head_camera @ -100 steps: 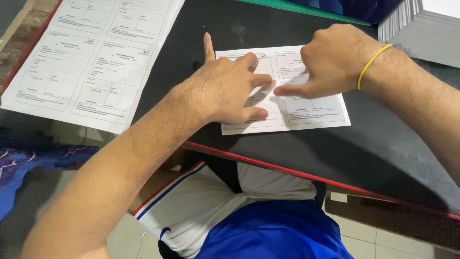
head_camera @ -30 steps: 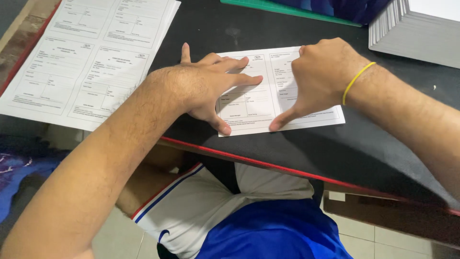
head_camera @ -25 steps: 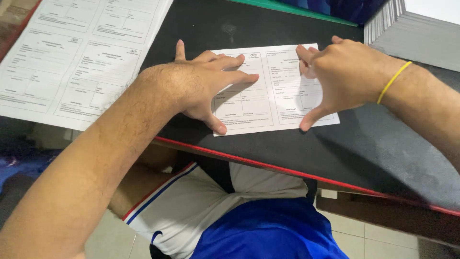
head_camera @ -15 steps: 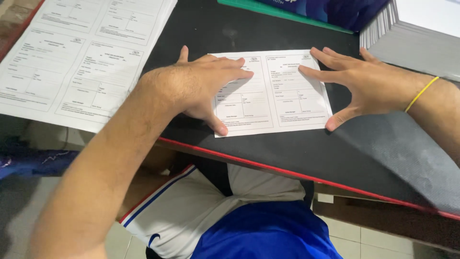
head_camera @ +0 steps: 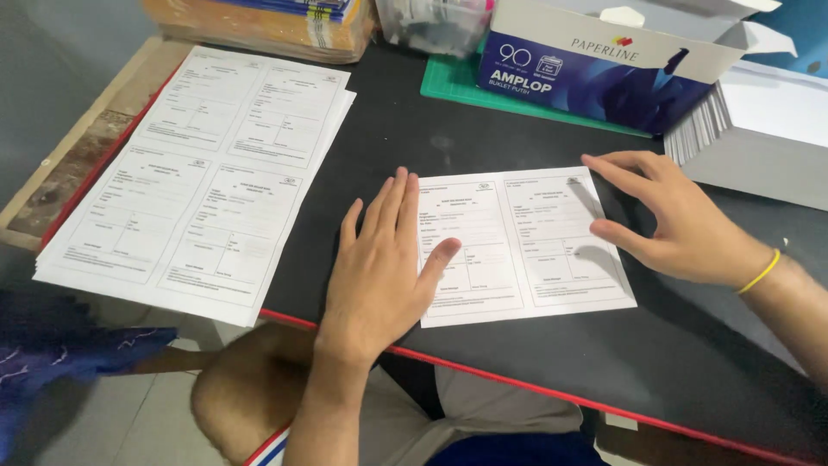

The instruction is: Folding printed forms and inserting them into envelopes

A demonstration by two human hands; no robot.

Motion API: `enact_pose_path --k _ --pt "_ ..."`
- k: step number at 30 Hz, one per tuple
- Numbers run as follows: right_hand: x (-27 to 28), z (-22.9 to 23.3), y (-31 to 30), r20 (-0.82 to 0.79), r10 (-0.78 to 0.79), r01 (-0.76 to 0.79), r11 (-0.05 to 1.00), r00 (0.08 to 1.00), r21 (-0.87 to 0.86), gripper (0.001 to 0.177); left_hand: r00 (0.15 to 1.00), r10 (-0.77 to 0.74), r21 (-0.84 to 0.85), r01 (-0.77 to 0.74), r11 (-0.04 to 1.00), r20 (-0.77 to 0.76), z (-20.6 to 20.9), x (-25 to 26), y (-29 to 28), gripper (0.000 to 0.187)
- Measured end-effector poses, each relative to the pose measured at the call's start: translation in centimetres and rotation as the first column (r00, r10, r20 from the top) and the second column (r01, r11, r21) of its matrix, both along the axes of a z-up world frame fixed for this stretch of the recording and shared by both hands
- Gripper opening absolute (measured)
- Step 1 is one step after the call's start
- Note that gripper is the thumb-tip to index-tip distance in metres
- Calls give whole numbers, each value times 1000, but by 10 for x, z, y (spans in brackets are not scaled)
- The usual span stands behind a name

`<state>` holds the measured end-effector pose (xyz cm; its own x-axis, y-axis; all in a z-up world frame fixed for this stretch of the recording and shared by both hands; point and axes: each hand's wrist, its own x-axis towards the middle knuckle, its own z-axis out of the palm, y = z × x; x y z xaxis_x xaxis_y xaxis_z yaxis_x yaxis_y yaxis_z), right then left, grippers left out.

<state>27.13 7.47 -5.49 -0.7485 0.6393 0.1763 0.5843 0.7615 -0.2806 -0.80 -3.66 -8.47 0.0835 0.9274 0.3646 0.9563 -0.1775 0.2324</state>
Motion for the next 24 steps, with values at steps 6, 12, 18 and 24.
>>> enact_pose_path --k 6,12,18,24 --pt "-5 -22 -10 -83 -114 121 989 990 86 52 998 35 -65 -32 997 45 5 2 2 63" --pt "-10 -18 -13 -77 -114 122 986 990 111 48 997 16 -68 -10 998 77 10 2 1 60" --pt "-11 -20 -15 -51 -107 113 983 993 145 47 997 -7 -72 12 997 72 13 3 1 55" --pt "-9 -23 -18 -49 -143 149 979 988 142 48 996 -36 -64 41 997 81 15 3 0 53"
